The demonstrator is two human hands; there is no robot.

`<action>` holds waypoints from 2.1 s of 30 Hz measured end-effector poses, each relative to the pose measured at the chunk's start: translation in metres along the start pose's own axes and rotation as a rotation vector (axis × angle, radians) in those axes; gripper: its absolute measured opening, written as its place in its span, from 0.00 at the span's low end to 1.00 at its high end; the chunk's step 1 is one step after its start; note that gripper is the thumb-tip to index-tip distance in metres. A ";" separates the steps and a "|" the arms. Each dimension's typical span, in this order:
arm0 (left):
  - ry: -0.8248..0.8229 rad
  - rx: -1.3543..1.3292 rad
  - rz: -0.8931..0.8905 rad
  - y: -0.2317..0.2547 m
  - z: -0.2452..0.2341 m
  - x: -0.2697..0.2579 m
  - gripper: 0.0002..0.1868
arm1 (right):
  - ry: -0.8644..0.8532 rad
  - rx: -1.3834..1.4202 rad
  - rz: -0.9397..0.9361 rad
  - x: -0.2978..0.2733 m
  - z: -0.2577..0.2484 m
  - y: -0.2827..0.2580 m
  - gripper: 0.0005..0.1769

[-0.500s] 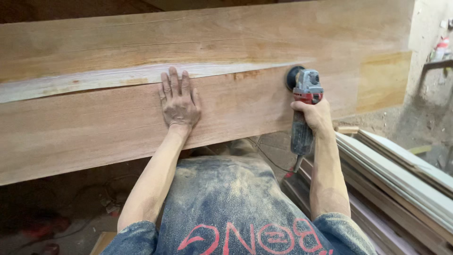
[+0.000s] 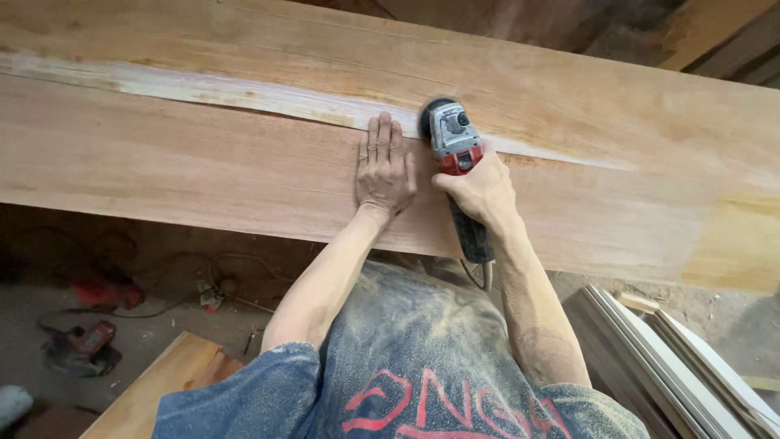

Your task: The person uses a handheld orbital sander to smooth the surface of a large wooden plank. They move the sander back and forth along the length of the plank, focusing on the seam where two pieces of wood are joined.

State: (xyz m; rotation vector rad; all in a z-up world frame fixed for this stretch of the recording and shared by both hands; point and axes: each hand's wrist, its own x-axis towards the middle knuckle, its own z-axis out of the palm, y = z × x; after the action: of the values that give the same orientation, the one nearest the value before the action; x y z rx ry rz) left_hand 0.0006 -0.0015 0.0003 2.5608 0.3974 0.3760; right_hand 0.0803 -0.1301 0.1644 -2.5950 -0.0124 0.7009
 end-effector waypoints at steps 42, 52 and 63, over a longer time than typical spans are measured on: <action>-0.032 0.078 0.099 0.001 0.001 0.002 0.40 | 0.243 0.448 0.140 0.064 -0.144 0.115 0.19; 0.017 -0.022 0.053 0.002 0.001 -0.002 0.38 | 0.051 0.083 -0.071 0.064 -0.032 -0.023 0.42; 0.033 0.023 -0.003 0.002 0.002 0.003 0.36 | -0.104 -0.058 -0.066 0.082 -0.007 -0.117 0.46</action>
State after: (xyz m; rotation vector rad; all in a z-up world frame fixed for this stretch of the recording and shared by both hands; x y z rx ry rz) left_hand 0.0042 -0.0027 0.0002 2.5788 0.4197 0.4148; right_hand 0.1680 -0.0183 0.1805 -2.5973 -0.1516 0.8219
